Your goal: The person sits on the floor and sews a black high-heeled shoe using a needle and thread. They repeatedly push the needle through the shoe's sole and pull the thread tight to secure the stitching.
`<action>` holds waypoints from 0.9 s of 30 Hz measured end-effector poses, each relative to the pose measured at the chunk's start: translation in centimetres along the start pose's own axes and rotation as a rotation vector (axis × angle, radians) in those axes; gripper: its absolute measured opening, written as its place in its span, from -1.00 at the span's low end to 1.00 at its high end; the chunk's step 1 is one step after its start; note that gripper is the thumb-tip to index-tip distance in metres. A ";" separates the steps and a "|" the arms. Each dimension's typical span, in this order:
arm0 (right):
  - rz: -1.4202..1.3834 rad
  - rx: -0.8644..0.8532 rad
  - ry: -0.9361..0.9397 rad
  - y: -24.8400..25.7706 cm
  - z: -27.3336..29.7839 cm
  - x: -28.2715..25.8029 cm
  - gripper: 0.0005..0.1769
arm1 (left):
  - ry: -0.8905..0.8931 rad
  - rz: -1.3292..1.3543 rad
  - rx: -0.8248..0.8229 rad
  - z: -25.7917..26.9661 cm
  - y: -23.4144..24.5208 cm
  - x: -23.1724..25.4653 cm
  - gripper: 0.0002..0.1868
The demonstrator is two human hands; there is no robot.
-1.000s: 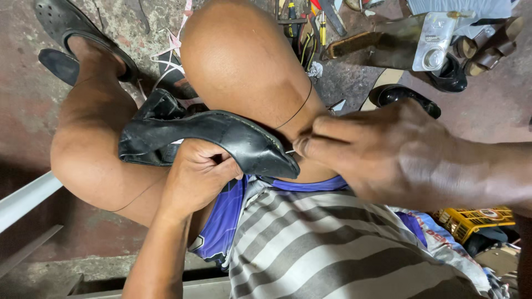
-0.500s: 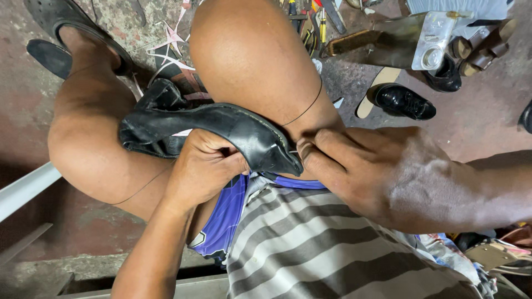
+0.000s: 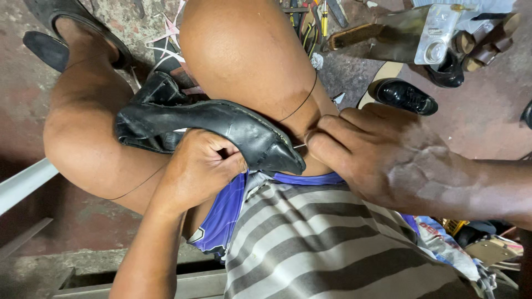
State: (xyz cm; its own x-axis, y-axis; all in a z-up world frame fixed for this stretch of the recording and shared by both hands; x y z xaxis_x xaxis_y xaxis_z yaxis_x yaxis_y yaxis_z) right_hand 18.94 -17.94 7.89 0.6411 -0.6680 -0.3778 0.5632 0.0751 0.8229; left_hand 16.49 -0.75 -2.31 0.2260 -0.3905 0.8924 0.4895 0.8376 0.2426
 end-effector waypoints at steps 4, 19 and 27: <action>-0.141 -0.140 0.025 -1.0 0.1 1.4 -0.29 | -0.125 0.186 0.021 0.1 0.4 1.1 -0.95; 0.185 -0.028 0.040 -0.3 2.1 -1.3 -0.36 | -0.078 0.406 0.178 0.9 -0.9 0.1 -0.87; 0.047 0.214 0.036 1.6 0.7 -2.4 -0.60 | -0.150 0.500 0.220 1.3 -0.9 0.0 -0.87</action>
State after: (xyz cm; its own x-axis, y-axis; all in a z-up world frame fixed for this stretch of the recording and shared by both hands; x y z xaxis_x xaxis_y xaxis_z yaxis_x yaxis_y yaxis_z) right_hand 17.97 -16.76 10.43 0.6843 -0.6403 -0.3489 0.4117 -0.0557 0.9096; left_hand 14.98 -1.00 -2.08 0.2553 0.1195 0.9594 0.1633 0.9728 -0.1646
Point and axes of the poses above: each hand's wrist, its own z-axis away from the middle knuckle, its own y-axis out of the back of the hand, x = y × z, the point moved 9 cm from there along -z, towards the middle knuckle, and after that the axes turned 8 degrees about -y, right-handed, at the moved point
